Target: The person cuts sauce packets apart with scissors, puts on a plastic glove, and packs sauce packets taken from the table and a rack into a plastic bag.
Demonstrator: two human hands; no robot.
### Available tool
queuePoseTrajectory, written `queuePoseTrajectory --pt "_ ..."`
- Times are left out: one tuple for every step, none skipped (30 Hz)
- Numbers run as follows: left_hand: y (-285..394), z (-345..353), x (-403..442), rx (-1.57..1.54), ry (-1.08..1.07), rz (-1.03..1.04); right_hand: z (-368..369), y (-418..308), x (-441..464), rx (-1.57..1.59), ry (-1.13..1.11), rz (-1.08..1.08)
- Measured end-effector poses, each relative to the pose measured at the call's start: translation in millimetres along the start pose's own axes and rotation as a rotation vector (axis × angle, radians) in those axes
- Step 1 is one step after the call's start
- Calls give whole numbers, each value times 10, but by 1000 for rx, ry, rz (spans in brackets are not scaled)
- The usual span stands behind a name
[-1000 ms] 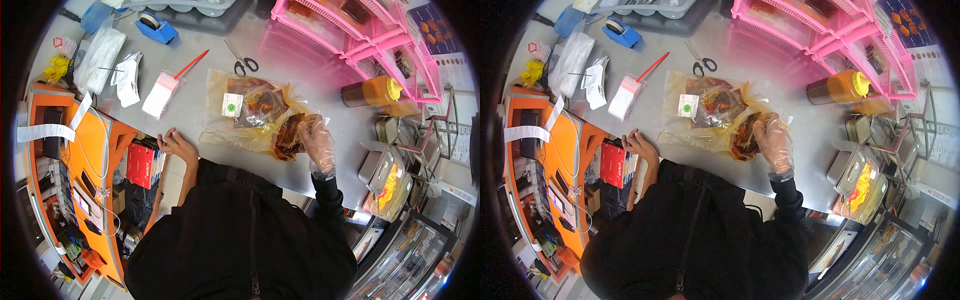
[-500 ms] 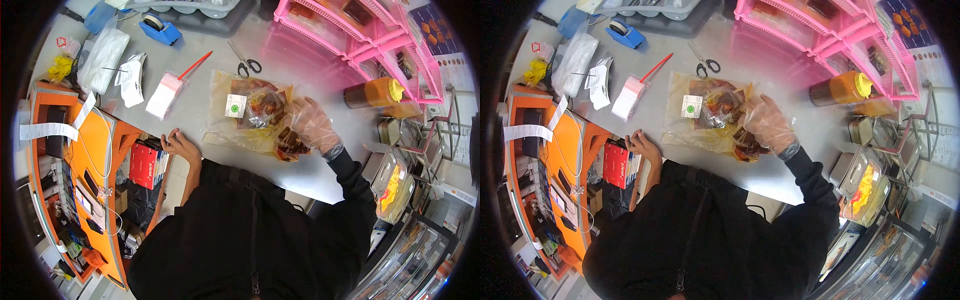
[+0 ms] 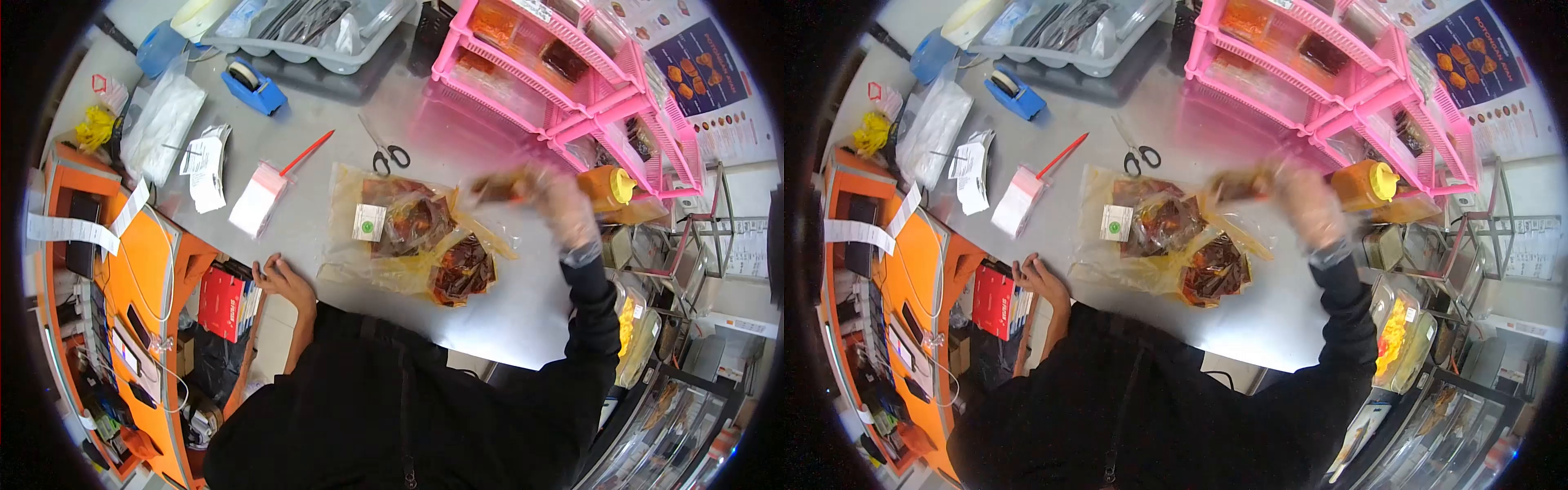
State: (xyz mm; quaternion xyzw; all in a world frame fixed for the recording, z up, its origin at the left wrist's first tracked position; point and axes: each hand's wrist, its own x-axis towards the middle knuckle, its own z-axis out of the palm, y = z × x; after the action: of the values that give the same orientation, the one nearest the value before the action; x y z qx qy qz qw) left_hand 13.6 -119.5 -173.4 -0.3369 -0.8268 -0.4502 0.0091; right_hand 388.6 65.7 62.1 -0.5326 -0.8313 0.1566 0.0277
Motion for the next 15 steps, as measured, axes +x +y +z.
queuePoseTrajectory --pt "1 0 -3 14 4 -5 -125 115 76 79 167 47" --pt "-4 4 -8 27 9 -9 -248 238 162 156 337 91" --pt "-12 7 -9 39 16 -14 -361 327 268 232 507 132" --pt "-17 4 -6 29 9 -7 -475 379 400 37 628 163" --pt "-12 -6 -8 38 -1 2 -575 441 548 -160 745 192" --pt "12 -23 -5 47 -7 10 -622 611 709 -250 755 146" --pt "27 -27 -2 57 -12 17 -616 856 871 -340 765 98" --pt "26 -22 -4 38 1 25 -576 1021 995 -430 772 51" --pt "9 -16 1 46 0 20 -530 1090 1086 -449 791 56" --pt "-20 -10 5 53 -3 13 -486 1156 1168 -469 808 62" --pt "-37 -6 -5 62 -9 7 -432 1227 1234 -488 823 70" --pt "0 -34 2 96 -50 9 -373 1313 1292 -467 843 97" --pt "16 -26 -3 75 -39 -12 -342 1403 1349 -459 852 129" --pt "26 -18 -4 57 -28 -32 -311 1492 1410 -448 861 162" --pt "33 -23 -2 43 -16 -51 -326 1451 1455 -434 868 195"
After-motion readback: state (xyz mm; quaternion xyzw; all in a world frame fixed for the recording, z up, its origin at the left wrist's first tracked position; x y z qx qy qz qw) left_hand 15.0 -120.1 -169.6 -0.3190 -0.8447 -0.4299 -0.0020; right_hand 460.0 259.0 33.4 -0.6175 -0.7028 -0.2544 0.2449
